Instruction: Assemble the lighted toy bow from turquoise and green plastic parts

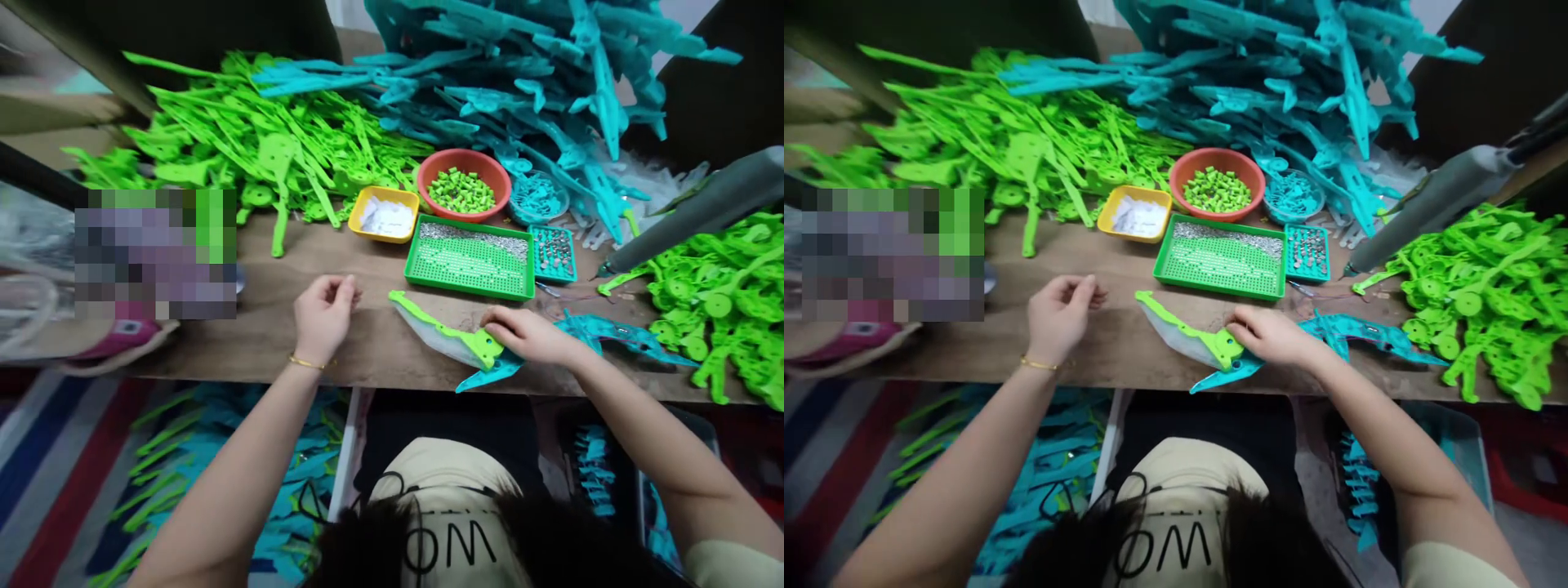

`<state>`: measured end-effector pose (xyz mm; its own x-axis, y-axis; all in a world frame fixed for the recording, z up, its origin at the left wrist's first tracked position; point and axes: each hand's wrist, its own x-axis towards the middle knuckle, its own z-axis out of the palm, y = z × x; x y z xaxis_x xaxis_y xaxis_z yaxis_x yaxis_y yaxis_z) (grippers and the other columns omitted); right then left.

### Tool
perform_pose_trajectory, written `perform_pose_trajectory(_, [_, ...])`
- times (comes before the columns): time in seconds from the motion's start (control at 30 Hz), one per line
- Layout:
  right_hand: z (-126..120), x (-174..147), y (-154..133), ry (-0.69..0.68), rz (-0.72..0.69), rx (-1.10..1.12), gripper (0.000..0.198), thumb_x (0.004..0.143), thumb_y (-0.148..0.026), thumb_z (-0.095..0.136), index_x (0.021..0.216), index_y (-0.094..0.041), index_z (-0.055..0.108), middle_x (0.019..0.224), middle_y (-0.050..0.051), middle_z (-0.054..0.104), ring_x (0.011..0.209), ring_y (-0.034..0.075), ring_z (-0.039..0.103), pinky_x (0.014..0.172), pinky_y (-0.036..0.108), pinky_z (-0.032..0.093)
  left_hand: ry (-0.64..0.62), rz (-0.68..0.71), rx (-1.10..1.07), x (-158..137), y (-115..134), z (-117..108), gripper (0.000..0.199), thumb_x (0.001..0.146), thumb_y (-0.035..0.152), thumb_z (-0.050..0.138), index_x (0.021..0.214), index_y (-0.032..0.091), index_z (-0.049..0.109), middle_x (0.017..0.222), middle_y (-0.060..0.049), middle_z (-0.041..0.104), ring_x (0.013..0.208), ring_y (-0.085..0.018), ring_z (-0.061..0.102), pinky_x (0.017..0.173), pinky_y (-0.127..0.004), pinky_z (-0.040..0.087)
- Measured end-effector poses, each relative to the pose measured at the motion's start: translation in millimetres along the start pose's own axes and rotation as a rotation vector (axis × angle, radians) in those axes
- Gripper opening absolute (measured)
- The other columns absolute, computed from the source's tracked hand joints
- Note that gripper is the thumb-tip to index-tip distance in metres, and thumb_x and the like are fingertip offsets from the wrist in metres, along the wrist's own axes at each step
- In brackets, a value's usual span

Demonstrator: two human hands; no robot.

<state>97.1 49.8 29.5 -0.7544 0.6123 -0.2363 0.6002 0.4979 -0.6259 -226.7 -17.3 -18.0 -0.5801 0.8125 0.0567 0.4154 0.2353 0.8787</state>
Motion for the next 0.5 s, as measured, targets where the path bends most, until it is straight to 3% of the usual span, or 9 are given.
perform_pose_trajectory(0.13, [36.0,2.9,7.9,0.081,-0.046,-0.228,0.030,0.099,-0.035,0.036,0.100,-0.019,0.062,0.098,0.009,0.068,0.090,0.020,0.062,0.077,0.032,0.045,0.065,-0.034,0.265,66.0,-15.8,-11.5,0.023,0.084,0.035,0.050,0.088,0.017,0.062,0.086,-0.008,0.072,0.076,-0.017,0.066,0.073,-0.027,0.052])
perform_pose_trajectory(0.27, [49.7,2.9,17.1,0.183,-0.098,-0.315,0.032,0.100,-0.035,0.035,0.101,-0.018,0.062,0.096,0.010,0.066,0.094,0.022,0.060,0.083,0.036,0.046,0.068,-0.037,0.422,120.5,-10.1,-0.9,0.018,0.080,0.024,0.051,0.088,0.015,0.065,0.089,-0.009,0.071,0.090,-0.021,0.065,0.085,-0.031,0.049])
perform_pose_trajectory(0.4, [52.8,2.7,20.7,0.232,-0.129,-0.296,0.028,0.099,-0.034,0.039,0.101,-0.017,0.062,0.099,0.011,0.065,0.097,0.023,0.058,0.087,0.039,0.046,0.100,-0.023,0.540,161.5,0.2,15.7,0.031,0.082,0.017,0.046,0.107,0.015,0.065,0.112,-0.015,0.067,0.108,-0.027,0.061,0.095,-0.037,0.043])
perform_pose_trajectory(0.5, [54.2,1.5,20.3,0.240,-0.131,-0.276,0.026,0.099,-0.033,0.040,0.101,-0.018,0.061,0.099,0.010,0.065,0.097,0.023,0.058,0.088,0.040,0.047,0.149,-0.034,0.613,184.8,3.4,13.4,0.044,0.084,0.013,0.039,0.124,0.014,0.057,0.131,-0.024,0.053,0.117,-0.034,0.055,0.094,-0.046,0.042])
